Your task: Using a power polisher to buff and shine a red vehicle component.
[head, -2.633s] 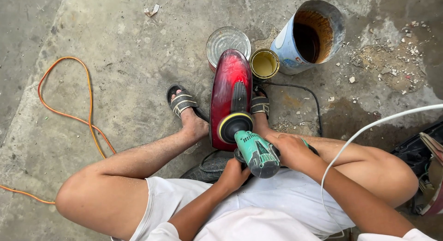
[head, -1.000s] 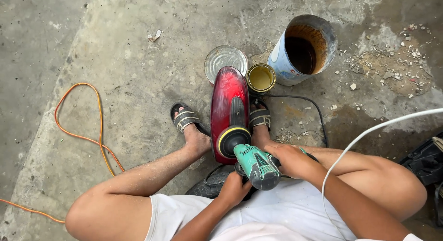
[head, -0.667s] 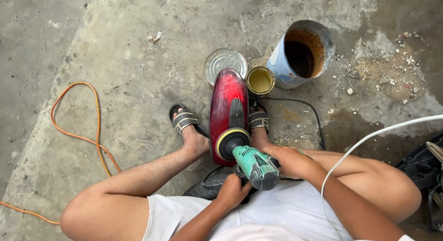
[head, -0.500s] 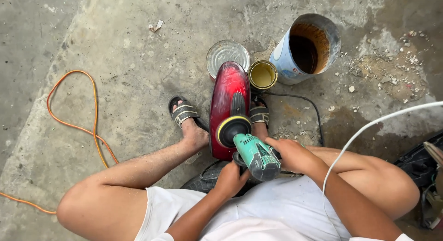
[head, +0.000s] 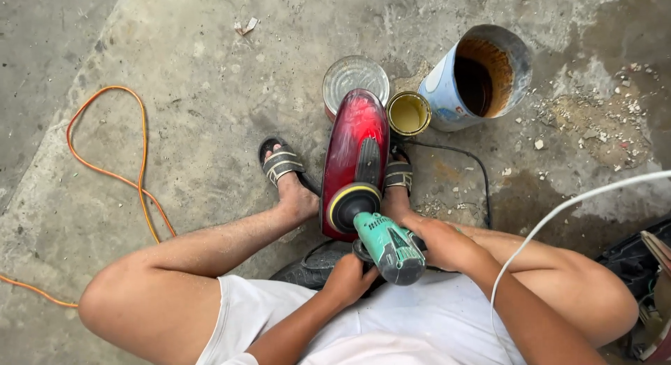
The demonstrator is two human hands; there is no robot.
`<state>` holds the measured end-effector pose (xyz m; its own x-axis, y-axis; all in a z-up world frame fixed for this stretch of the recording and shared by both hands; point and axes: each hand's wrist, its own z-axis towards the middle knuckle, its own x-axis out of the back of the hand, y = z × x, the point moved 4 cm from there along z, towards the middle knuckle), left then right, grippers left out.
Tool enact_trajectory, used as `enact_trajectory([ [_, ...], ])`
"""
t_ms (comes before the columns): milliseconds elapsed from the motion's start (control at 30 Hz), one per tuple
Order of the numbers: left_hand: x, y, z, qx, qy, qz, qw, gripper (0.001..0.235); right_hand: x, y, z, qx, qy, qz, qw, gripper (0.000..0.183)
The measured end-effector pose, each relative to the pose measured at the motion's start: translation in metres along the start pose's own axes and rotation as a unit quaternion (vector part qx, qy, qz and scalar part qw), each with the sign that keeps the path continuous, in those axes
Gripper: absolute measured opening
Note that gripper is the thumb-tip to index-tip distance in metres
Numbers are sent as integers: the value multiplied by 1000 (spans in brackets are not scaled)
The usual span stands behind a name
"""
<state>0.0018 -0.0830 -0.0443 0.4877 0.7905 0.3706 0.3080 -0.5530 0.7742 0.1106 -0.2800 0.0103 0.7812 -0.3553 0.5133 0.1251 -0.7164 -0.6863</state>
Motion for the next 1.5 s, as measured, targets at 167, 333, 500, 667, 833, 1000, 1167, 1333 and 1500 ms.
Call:
enact_trajectory([
  [167, -6, -9, -8, 21, -8, -9, 1000, 25, -24, 18, 2, -39, -29, -60, 997, 43],
  [333, -14, -31, -16, 46, -27, -38, 998, 24, -44, 18, 3, -81, -71, -105, 989, 57],
  [500, -12, -24, -13, 42, -26, -45, 998, 23, -36, 10, -1, -95, -78, -106, 987, 44],
  [667, -6, -5, -10, 54, -43, -32, 997, 24, -36, 20, -4, -127, -107, -78, 983, 52],
  [833, -3, -5, -12, 49, -56, -40, 996, 28, -32, 12, -2, -153, -139, -76, 975, 60],
  [1000, 5, 7, -6, 49, -54, -49, 996, 31, -7, -9, -4, -156, -107, -51, 981, 49],
  [1167, 25, 28, 12, 8, 16, -86, 996, 34, 31, -39, -11, -157, -43, 8, 987, 53],
  [1333, 24, 27, 9, -33, 82, -107, 990, 37, 42, -39, -16, -115, 5, 21, 993, 54],
  [1500, 12, -6, -4, -14, 66, -107, 992, 59, 46, -75, -15, -101, -42, 27, 994, 44],
])
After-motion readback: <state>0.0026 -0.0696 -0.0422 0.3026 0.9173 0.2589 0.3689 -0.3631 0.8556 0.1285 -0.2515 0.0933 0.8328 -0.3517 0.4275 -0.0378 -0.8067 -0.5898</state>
